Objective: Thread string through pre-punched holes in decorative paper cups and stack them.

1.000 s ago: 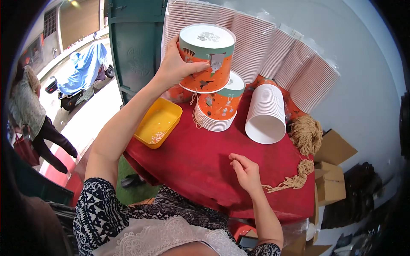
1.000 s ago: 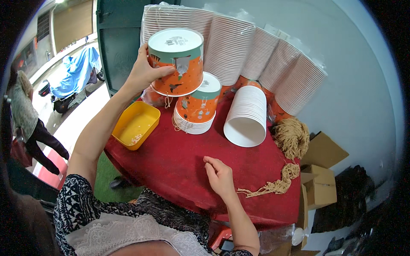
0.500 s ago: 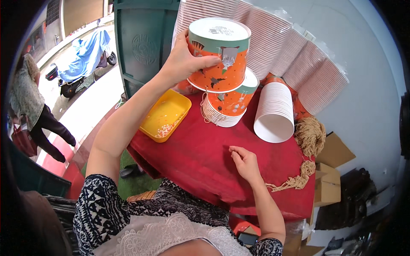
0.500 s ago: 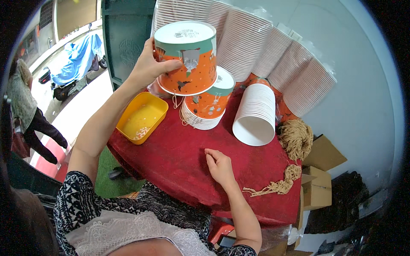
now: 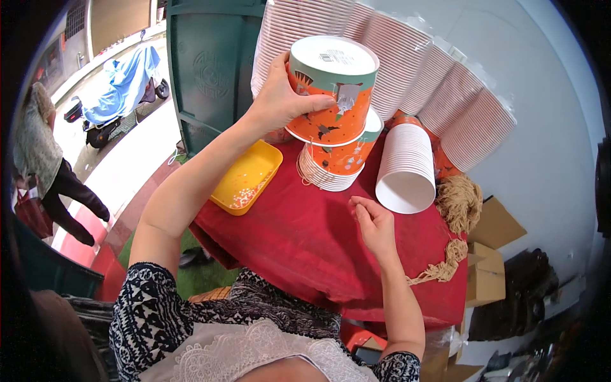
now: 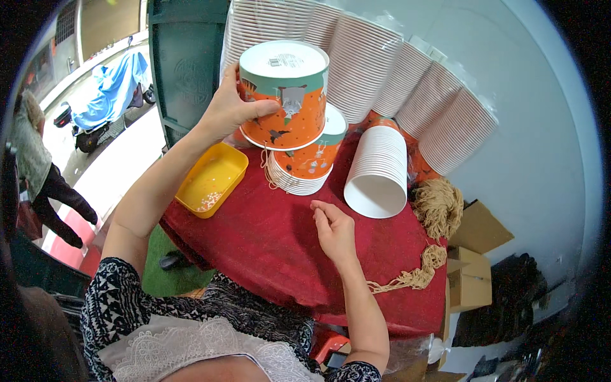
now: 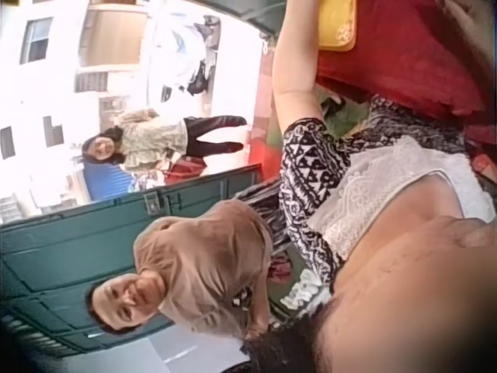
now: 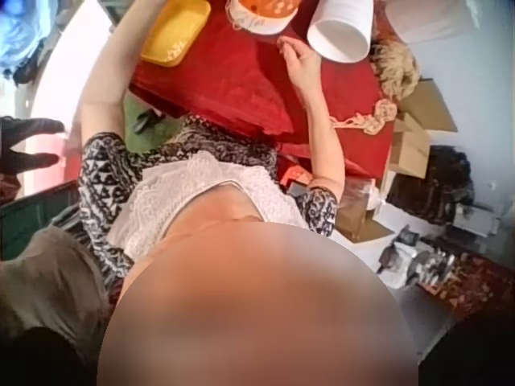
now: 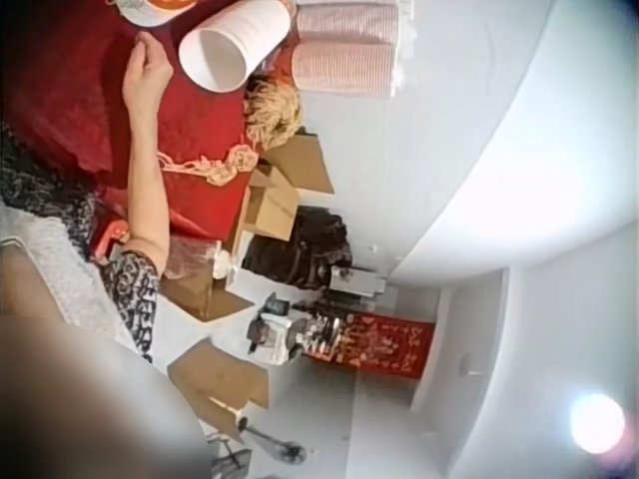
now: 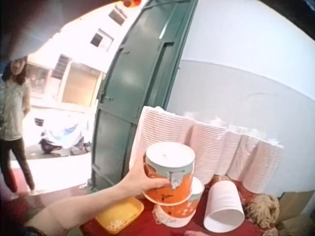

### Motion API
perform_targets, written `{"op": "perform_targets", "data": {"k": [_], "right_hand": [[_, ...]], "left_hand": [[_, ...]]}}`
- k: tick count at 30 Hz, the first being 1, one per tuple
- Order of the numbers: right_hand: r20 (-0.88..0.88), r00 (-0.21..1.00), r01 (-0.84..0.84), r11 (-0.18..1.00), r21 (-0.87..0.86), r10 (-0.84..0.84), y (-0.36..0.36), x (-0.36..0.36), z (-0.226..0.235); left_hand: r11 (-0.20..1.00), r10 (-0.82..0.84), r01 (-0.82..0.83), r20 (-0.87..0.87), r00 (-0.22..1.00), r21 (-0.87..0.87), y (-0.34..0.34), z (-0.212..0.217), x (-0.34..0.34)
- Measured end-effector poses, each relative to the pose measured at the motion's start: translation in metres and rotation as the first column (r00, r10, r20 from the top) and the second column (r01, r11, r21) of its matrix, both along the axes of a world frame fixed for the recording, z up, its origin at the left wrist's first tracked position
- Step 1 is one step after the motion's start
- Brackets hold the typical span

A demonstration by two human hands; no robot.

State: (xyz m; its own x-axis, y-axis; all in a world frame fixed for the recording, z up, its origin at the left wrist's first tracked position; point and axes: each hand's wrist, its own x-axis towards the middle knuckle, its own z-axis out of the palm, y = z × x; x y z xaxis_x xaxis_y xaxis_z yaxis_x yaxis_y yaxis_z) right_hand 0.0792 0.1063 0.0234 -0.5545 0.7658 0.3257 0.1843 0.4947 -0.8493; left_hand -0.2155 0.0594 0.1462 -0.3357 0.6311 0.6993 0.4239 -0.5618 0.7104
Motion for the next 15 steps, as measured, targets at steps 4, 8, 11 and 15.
{"op": "perform_targets", "data": {"k": [4,8,11,15], "right_hand": [[-0.066,0.998,0.008,0.999,0.045,-0.005,0.001,-0.004,0.008],[-0.245,0.966,-0.140,0.968,-0.208,0.087,0.003,-0.022,0.010],[-0.310,0.940,-0.237,0.928,-0.289,0.144,0.003,-0.043,0.020],[-0.308,0.917,-0.335,0.907,-0.255,0.253,0.002,-0.056,0.022]], "left_hand": [[1.000,0.001,0.000,-0.024,1.000,0.026,0.005,0.006,0.011],[0.999,0.035,-0.035,-0.005,0.999,0.005,0.008,0.012,0.026],[0.999,0.031,-0.031,-0.005,1.000,-0.010,0.010,0.015,0.032],[0.999,0.005,-0.002,-0.091,0.996,0.038,0.022,0.017,0.028]]}}
